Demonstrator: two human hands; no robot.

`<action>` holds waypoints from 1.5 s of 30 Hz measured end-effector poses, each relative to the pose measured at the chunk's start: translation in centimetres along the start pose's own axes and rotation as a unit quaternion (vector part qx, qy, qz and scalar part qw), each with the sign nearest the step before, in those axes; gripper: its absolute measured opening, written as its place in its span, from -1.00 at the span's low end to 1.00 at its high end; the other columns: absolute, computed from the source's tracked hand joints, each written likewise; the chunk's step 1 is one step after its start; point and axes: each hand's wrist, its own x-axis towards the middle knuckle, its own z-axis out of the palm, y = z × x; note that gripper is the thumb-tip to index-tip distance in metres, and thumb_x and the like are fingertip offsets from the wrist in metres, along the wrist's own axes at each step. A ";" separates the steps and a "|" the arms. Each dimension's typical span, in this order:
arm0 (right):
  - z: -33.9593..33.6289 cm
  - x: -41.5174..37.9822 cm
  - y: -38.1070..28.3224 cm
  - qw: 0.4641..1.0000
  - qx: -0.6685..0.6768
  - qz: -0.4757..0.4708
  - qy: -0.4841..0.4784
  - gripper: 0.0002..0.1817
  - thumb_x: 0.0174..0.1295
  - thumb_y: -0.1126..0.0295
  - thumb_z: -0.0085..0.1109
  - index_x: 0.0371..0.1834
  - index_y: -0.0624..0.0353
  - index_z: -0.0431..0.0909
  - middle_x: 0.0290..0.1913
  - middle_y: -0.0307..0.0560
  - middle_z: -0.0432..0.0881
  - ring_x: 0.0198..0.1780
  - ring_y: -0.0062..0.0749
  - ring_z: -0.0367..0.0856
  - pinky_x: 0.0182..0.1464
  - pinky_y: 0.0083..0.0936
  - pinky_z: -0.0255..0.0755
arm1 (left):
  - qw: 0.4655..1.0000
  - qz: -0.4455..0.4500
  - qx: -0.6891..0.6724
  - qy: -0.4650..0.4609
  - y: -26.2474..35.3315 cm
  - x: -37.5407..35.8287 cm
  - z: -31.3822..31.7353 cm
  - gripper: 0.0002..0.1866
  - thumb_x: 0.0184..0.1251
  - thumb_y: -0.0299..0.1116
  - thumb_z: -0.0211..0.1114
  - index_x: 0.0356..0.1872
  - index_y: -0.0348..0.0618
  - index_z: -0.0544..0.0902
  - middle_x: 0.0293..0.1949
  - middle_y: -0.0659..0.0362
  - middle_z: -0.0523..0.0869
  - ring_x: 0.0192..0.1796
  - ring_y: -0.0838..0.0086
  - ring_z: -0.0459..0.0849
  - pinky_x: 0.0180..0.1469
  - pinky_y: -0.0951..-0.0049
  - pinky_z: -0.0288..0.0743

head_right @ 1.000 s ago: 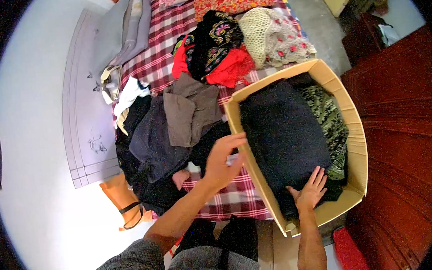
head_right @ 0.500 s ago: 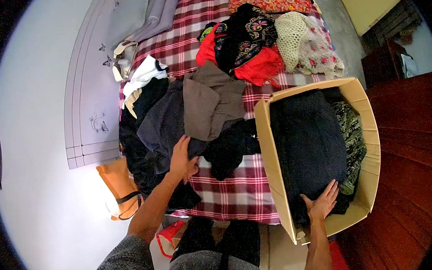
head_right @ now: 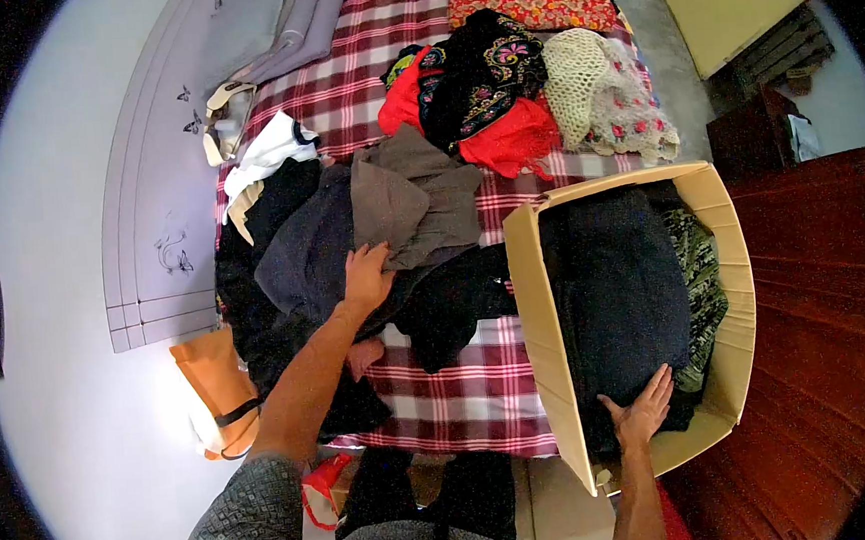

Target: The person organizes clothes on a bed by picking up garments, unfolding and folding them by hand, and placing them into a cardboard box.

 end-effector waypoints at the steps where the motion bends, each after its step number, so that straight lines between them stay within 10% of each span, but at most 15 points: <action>1: -0.1 0.1 -0.2 1.000 -0.002 0.005 -0.003 0.59 -0.32 -0.07 0.74 0.69 0.06 -0.31 0.67 0.09 -0.08 0.63 0.17 -0.05 0.49 0.30 0.12 | 0.996 -0.015 -0.089 0.000 -0.1 0.1 -0.6 -0.61 0.16 -0.48 0.37 0.07 -0.14 0.65 0.20 -0.10 0.62 0.28 -0.07 0.52 0.29 -0.05 0.42; 9: -3.5 -0.3 -1.4 0.998 -0.018 0.018 -0.051 0.51 -0.26 0.01 0.74 0.67 0.19 -0.21 0.63 0.24 0.03 0.60 0.17 0.05 0.54 0.00 0.10 | 0.935 -0.105 -0.332 0.071 2.8 -5.7 -9.4 -0.61 0.23 -0.59 0.30 0.12 -0.21 0.64 -0.07 -0.18 0.70 0.04 -0.11 0.67 0.08 0.21 0.53; 17: -10.2 -6.4 -11.7 0.896 0.435 -0.026 0.082 -0.34 0.29 0.53 0.30 0.46 0.36 0.32 0.40 0.19 0.47 0.42 -0.05 0.44 0.49 -0.19 0.23 | 0.941 -0.014 -0.308 -0.137 2.2 -16.0 -5.3 -0.53 0.39 -0.46 0.25 0.32 -0.20 0.54 0.05 -0.24 0.68 0.09 -0.07 0.66 0.12 0.14 0.55; 22: -4.4 -14.3 -19.7 0.805 0.569 -0.020 -0.167 -0.31 0.34 0.37 0.35 0.49 0.27 0.28 0.41 0.14 0.43 0.40 -0.11 0.44 0.43 -0.19 0.34 | 0.914 -0.133 -0.301 -0.238 6.4 -17.9 -7.1 -0.61 0.46 -0.46 0.20 0.27 -0.26 0.53 0.04 -0.17 0.72 0.08 0.05 0.70 0.15 0.19 0.53; 24: -0.2 -15.4 -21.0 0.771 0.601 0.024 -0.211 -0.28 0.35 0.26 0.37 0.49 0.26 0.28 0.40 0.13 0.43 0.39 -0.08 0.45 0.42 -0.14 0.35 | 0.816 -0.195 -0.480 -0.257 8.0 -19.2 -8.0 -0.63 0.49 -0.41 0.22 0.26 -0.23 0.52 -0.22 0.12 0.71 -0.18 0.45 0.65 -0.08 0.41 0.54; 26: 2.2 -15.7 -21.8 0.475 0.700 0.388 -0.365 -0.15 0.30 -0.07 0.38 0.49 0.22 0.29 0.37 0.15 0.44 0.38 0.01 0.44 0.41 0.02 0.36 | 0.806 -0.177 -0.514 -0.234 10.2 -21.1 -9.3 -0.67 0.51 -0.42 0.22 0.22 -0.23 0.52 -0.24 0.24 0.65 -0.20 0.62 0.55 -0.12 0.51 0.51; 28: 5.1 -16.8 -21.1 0.397 0.739 0.385 -0.385 -0.03 0.27 -0.31 0.23 0.53 0.18 0.23 0.36 0.20 0.42 0.41 0.07 0.40 0.42 0.14 0.34 | 0.749 -0.209 -0.568 -0.270 12.4 -23.5 -10.7 -0.67 0.50 -0.42 0.22 0.23 -0.21 0.52 -0.11 0.25 0.65 -0.16 0.60 0.55 -0.06 0.51 0.50; 30: 6.1 -17.5 -20.2 0.198 0.863 0.173 -0.431 -0.01 0.30 -0.32 0.16 0.56 0.22 0.17 0.39 0.21 0.38 0.41 0.07 0.39 0.45 0.15 0.31 | 0.712 -0.148 -0.607 -0.320 14.2 -26.3 -11.3 -0.62 0.53 -0.37 0.21 0.29 -0.16 0.50 0.02 0.22 0.67 0.02 0.57 0.57 0.12 0.45 0.48; 32: 5.8 -17.7 -19.4 0.229 0.863 0.231 -0.386 -0.14 0.41 -0.21 0.07 0.54 0.24 0.20 0.41 0.14 0.40 0.37 0.06 0.45 0.41 0.08 0.37 | 0.677 -0.126 -0.638 -0.345 16.2 -29.5 -11.5 -0.65 0.59 -0.34 0.16 0.30 -0.14 0.50 0.01 0.19 0.66 0.09 0.50 0.56 0.21 0.41 0.43; 34: 8.1 -17.8 -15.6 -0.104 0.861 0.240 -0.436 -0.34 0.50 0.01 0.05 0.52 0.16 0.26 0.47 0.15 0.34 0.39 0.09 0.45 0.50 0.01 0.28 | 0.615 -0.136 -0.620 -0.467 16.9 -30.6 -12.7 -0.61 0.57 -0.33 0.21 0.32 -0.14 0.49 0.12 0.14 0.63 0.22 0.43 0.54 0.33 0.33 0.39; 38: 10.5 -19.5 -11.1 0.092 0.880 0.263 -0.384 -0.45 0.54 0.15 0.02 0.48 0.20 0.31 0.32 0.05 0.53 0.25 -0.07 0.57 0.24 -0.15 0.52 | 0.618 -0.086 -0.646 -0.439 14.0 -32.2 -10.0 -0.50 0.47 -0.33 0.35 0.36 -0.17 0.48 0.28 0.08 0.53 0.42 0.32 0.42 0.48 0.14 0.31; 39: 10.5 -20.0 -10.2 0.136 0.878 0.272 -0.369 -0.45 0.54 0.15 0.02 0.48 0.19 0.32 0.31 0.04 0.54 0.24 -0.08 0.57 0.24 -0.15 0.52 | 0.735 -0.045 -0.575 -0.356 11.4 -32.5 -7.7 -0.47 0.44 -0.34 0.37 0.38 -0.17 0.48 0.28 0.10 0.54 0.32 0.32 0.52 0.39 0.16 0.43; 41: 10.4 -20.7 -8.6 0.200 0.870 0.283 -0.351 -0.46 0.54 0.16 0.03 0.47 0.19 0.32 0.30 0.04 0.55 0.23 -0.09 0.58 0.22 -0.15 0.53 | 0.635 -0.320 -0.675 -0.196 6.0 -31.1 -4.9 -0.57 0.35 -0.25 0.44 0.16 -0.16 0.57 -0.05 0.22 0.67 -0.02 0.45 0.67 0.06 0.35 0.60; 42: 10.3 -21.2 -7.9 0.228 0.865 0.287 -0.344 -0.46 0.54 0.16 0.03 0.47 0.19 0.33 0.29 0.04 0.55 0.22 -0.09 0.59 0.21 -0.15 0.53 | 0.660 -0.410 -0.615 -0.136 2.4 -30.0 -3.4 -0.51 0.35 -0.34 0.42 0.24 -0.16 0.47 0.02 0.10 0.66 0.12 0.39 0.62 0.12 0.24 0.58; 45: 10.2 -22.0 -6.8 0.282 0.849 0.295 -0.336 -0.47 0.54 0.16 0.03 0.46 0.19 0.34 0.27 0.03 0.56 0.20 -0.10 0.60 0.19 -0.16 0.54 | 0.509 -0.534 -0.675 0.027 -4.1 -25.4 -3.9 -0.31 0.23 -0.06 0.56 0.25 -0.20 0.46 0.04 0.16 0.62 0.09 0.21 0.59 0.13 0.17 0.47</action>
